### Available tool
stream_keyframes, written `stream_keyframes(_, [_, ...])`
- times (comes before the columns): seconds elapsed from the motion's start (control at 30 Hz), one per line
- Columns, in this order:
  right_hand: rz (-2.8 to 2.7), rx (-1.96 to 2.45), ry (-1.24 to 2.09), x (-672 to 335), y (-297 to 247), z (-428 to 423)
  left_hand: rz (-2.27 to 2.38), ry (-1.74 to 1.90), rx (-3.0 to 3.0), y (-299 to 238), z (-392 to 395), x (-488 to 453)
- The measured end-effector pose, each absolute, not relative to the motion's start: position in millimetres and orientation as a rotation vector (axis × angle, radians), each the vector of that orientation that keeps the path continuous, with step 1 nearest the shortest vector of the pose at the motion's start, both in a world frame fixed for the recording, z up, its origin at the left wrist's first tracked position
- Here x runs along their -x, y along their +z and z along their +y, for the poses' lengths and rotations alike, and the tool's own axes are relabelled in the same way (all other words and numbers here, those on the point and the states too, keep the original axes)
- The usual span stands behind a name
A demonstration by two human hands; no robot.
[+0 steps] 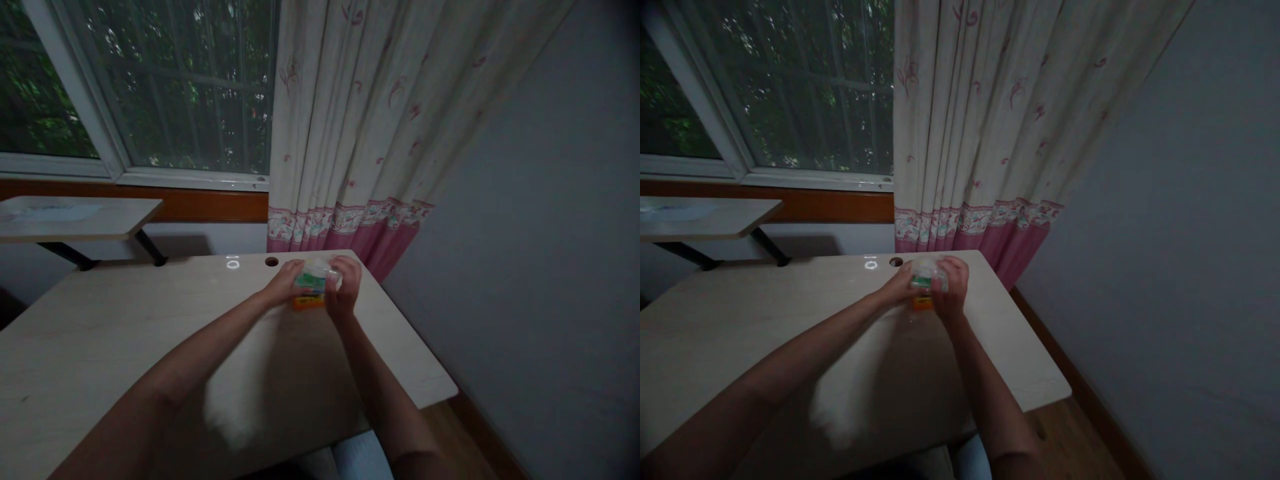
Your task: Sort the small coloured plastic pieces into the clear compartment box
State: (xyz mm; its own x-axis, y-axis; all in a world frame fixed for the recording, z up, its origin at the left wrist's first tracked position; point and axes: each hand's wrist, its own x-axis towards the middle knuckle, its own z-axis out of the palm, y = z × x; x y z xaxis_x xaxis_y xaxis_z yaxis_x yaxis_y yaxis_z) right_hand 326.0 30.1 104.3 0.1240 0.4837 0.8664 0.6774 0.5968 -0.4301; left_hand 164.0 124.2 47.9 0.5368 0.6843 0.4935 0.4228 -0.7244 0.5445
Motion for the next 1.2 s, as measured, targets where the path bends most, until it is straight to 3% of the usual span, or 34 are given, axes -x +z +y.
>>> stream_keyframes(0.3, [-1.877,1.065,0.09,-374.8,63.9,71.6,0.947,1.083,-1.976,4.0,115.6,-139.9])
stream_keyframes(0.5, [-1.929,1.102,0.094,-377.6,59.0,66.4,0.882,1.046,-2.007,-4.4,111.5,-152.0])
stream_keyframes(0.73, [-1.982,1.334,0.206,-424.0,23.0,50.2,1.345,0.744,-2.195,-20.4,80.2,-156.3])
stream_keyframes(0.93, [-2.203,1.589,0.084,-433.8,-2.0,61.1,1.471,0.509,-2.331,-22.2,55.4,-181.0])
stream_keyframes(1.2, [-2.033,1.87,-0.002,-452.1,4.6,63.4,1.403,0.467,-2.291,-9.1,89.8,-231.1])
